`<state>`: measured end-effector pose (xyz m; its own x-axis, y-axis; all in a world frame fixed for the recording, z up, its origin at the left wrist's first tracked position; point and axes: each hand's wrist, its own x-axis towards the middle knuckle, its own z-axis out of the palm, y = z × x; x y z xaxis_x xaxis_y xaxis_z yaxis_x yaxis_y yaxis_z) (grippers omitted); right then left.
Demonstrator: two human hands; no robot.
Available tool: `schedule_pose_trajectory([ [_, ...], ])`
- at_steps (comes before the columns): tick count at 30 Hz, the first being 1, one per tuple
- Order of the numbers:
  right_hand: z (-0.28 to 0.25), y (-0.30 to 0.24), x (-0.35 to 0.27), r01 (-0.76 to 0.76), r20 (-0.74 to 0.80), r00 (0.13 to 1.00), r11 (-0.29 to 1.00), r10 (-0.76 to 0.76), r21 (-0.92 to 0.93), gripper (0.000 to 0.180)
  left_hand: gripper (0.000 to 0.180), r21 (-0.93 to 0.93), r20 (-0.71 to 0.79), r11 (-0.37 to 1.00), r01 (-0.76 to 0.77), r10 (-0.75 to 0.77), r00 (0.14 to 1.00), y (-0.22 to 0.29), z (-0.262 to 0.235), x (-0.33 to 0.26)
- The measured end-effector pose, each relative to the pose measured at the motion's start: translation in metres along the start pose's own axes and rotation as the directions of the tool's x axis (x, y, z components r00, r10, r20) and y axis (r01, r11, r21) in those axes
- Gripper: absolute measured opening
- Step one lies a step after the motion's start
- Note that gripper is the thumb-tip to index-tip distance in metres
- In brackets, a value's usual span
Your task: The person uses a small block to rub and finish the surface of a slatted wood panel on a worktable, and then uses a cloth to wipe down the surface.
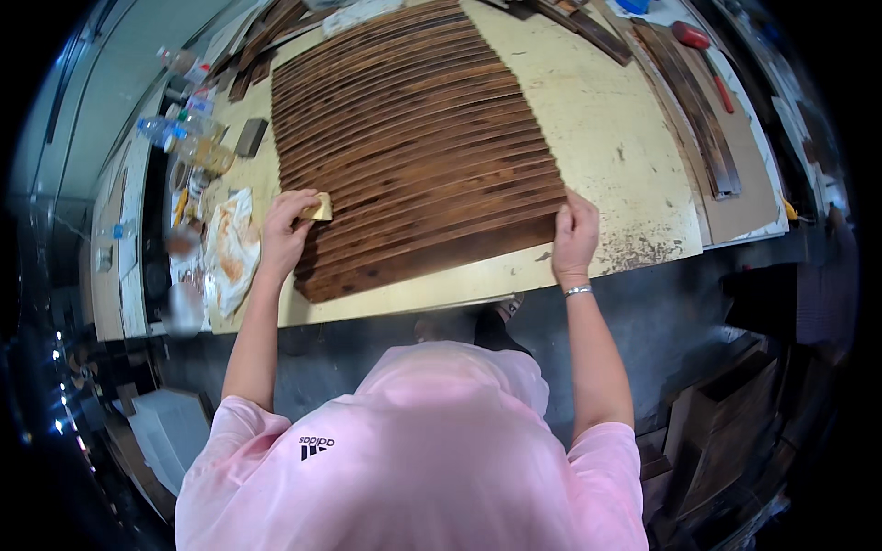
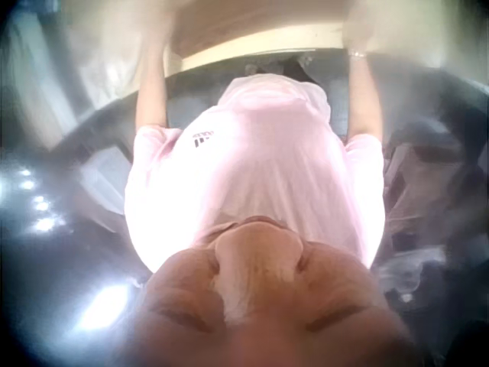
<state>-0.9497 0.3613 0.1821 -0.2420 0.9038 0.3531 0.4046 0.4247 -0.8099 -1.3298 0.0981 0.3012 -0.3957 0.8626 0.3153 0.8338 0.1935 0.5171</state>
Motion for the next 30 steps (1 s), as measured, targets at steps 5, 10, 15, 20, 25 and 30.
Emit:
schedule_pose_trajectory([
  [5,-0.005,-0.004,0.004,0.021,0.025,1.000,0.996,-0.019,-0.088,0.038,0.044,-0.147,0.097,0.986,-0.073,0.088,0.991,0.033,0.071,0.089],
  [10,-0.008,-0.017,0.009,0.083,0.046,0.996,0.984,-0.077,-0.155,0.047,0.036,-0.085,0.122,0.957,-0.279,0.288,0.950,0.103,0.161,0.179],
  [15,-0.014,-0.012,0.010,0.076,0.095,0.994,0.981,-0.059,-0.181,0.052,0.022,-0.082,0.163,0.860,-0.503,0.509,0.845,0.179,0.217,0.222],
  [20,-0.013,-0.015,0.011,0.068,0.105,0.993,0.985,-0.052,-0.157,0.052,0.024,0.352,-0.012,0.935,-0.032,0.039,0.999,0.123,0.189,0.261],
  [25,-0.014,-0.014,0.013,0.052,0.123,0.992,0.987,-0.034,-0.151,0.054,0.024,0.039,0.185,0.897,-0.439,0.426,0.886,0.158,0.215,0.246],
  [30,-0.017,-0.021,0.014,0.053,0.148,0.988,0.990,-0.032,-0.134,0.056,0.017,0.277,-0.099,0.955,-0.103,0.135,0.986,0.131,0.210,0.273],
])
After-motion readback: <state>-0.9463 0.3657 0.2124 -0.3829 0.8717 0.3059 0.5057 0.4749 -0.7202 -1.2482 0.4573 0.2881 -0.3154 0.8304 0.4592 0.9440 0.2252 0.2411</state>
